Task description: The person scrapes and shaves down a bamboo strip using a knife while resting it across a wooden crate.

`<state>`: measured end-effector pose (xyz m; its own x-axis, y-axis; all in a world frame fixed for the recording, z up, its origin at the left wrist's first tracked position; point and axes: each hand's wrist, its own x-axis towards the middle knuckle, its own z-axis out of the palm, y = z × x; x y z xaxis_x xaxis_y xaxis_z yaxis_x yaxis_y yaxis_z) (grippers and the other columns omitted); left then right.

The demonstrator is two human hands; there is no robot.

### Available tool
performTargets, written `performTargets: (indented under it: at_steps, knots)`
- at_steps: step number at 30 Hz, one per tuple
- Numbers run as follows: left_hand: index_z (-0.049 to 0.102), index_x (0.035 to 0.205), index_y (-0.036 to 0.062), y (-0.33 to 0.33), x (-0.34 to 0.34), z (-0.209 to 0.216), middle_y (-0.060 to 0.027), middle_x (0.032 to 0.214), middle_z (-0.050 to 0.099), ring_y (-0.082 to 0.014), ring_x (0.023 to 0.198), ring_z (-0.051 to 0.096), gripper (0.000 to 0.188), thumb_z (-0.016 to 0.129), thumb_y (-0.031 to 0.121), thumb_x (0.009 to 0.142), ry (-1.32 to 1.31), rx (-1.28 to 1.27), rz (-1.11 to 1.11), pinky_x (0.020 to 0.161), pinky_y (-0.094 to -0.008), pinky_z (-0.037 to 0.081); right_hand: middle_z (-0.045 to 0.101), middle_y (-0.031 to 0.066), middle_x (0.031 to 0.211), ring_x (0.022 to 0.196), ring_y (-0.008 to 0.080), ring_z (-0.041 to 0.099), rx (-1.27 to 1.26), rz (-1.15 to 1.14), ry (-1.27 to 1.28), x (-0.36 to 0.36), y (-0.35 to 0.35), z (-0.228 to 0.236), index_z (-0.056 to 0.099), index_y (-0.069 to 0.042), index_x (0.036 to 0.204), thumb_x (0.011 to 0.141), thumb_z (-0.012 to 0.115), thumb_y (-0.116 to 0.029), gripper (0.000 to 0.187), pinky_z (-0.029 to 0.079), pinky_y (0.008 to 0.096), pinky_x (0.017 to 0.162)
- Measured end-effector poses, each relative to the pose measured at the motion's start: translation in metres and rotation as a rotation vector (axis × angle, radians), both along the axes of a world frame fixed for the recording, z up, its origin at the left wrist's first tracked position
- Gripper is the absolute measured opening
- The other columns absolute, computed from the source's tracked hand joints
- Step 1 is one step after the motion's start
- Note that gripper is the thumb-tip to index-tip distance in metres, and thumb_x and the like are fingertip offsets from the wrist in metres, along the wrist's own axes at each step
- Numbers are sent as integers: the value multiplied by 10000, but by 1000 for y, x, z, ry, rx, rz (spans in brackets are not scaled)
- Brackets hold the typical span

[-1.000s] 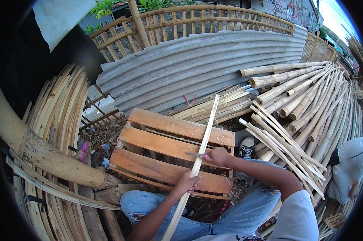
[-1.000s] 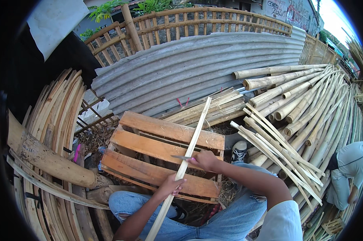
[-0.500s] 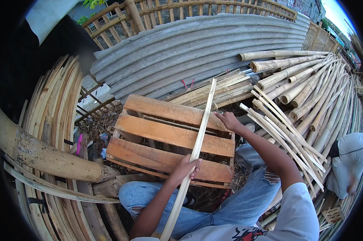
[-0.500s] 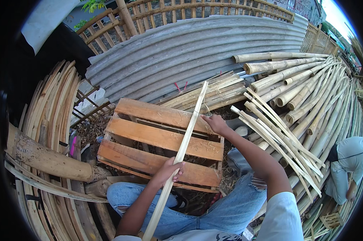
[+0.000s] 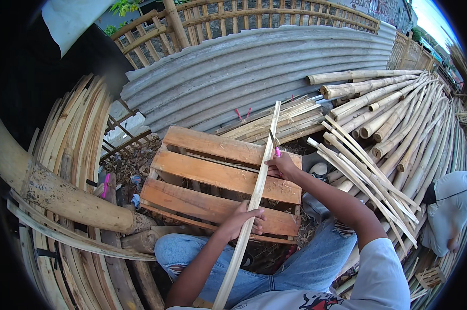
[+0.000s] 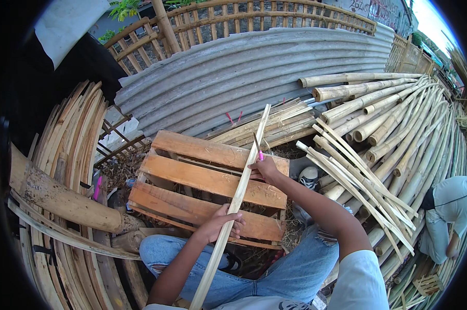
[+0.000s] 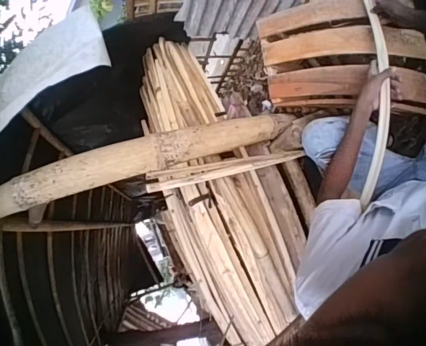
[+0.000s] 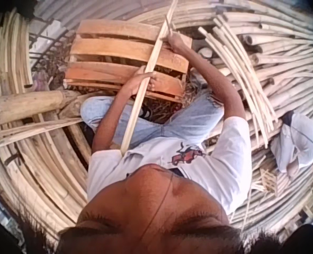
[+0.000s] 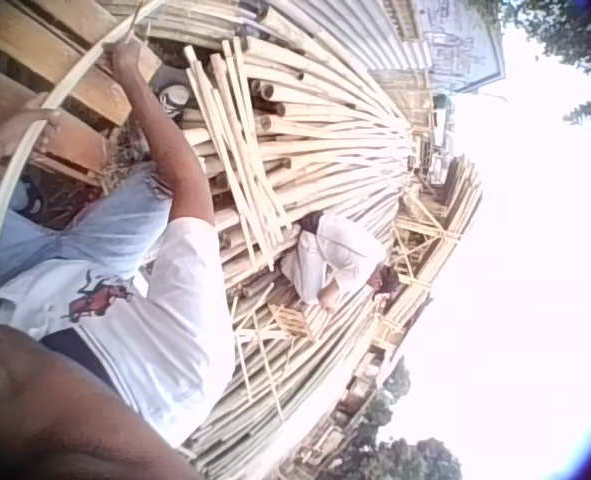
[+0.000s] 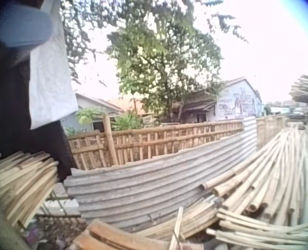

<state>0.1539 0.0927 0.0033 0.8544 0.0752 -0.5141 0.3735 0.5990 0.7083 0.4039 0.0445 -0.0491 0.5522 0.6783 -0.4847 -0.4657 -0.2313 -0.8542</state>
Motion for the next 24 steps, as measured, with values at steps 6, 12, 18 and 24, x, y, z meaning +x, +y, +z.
performTargets:
  at_steps: [6, 12, 18, 24]
  knots:
    - [438, 1051, 74, -7, -3, 5, -92, 852, 602, -119, 578, 590, 277, 622, 203, 889, 83, -19, -28, 490, -247, 527, 616, 138, 792, 632, 236, 673, 48, -103, -210, 49, 1, -3, 530, 38, 908, 834, 649, -122, 212, 597, 363, 547]
    - [480, 946, 73, 0, -2, -18, 5, 711, 493, -25, 456, 392, 181, 604, 199, 904, -10, 17, 10, 369, -169, 313, 600, 145, 630, 569, 217, 651, -280, 159, -475, 36, -14, 25, 572, 64, 1041, 911, 490, -467, 553, 535, 334, 511]
    - [449, 874, 96, 0, -1, -20, 39, 603, 399, -17, 410, 313, 203, 521, 267, 957, 68, -43, -3, 350, -169, 266, 556, 237, 593, 611, 403, 582, -287, 802, -1133, -36, -58, 18, 617, 0, 670, 943, 386, -510, 623, 459, 482, 609]
    - [437, 866, 90, -11, -3, -13, 24, 594, 375, -44, 397, 286, 321, 386, 378, 999, 91, 9, -18, 351, -191, 265, 604, 201, 642, 646, 403, 601, -388, 506, -1293, 19, -49, -23, 638, -39, 679, 932, 342, -556, 648, 469, 487, 594]
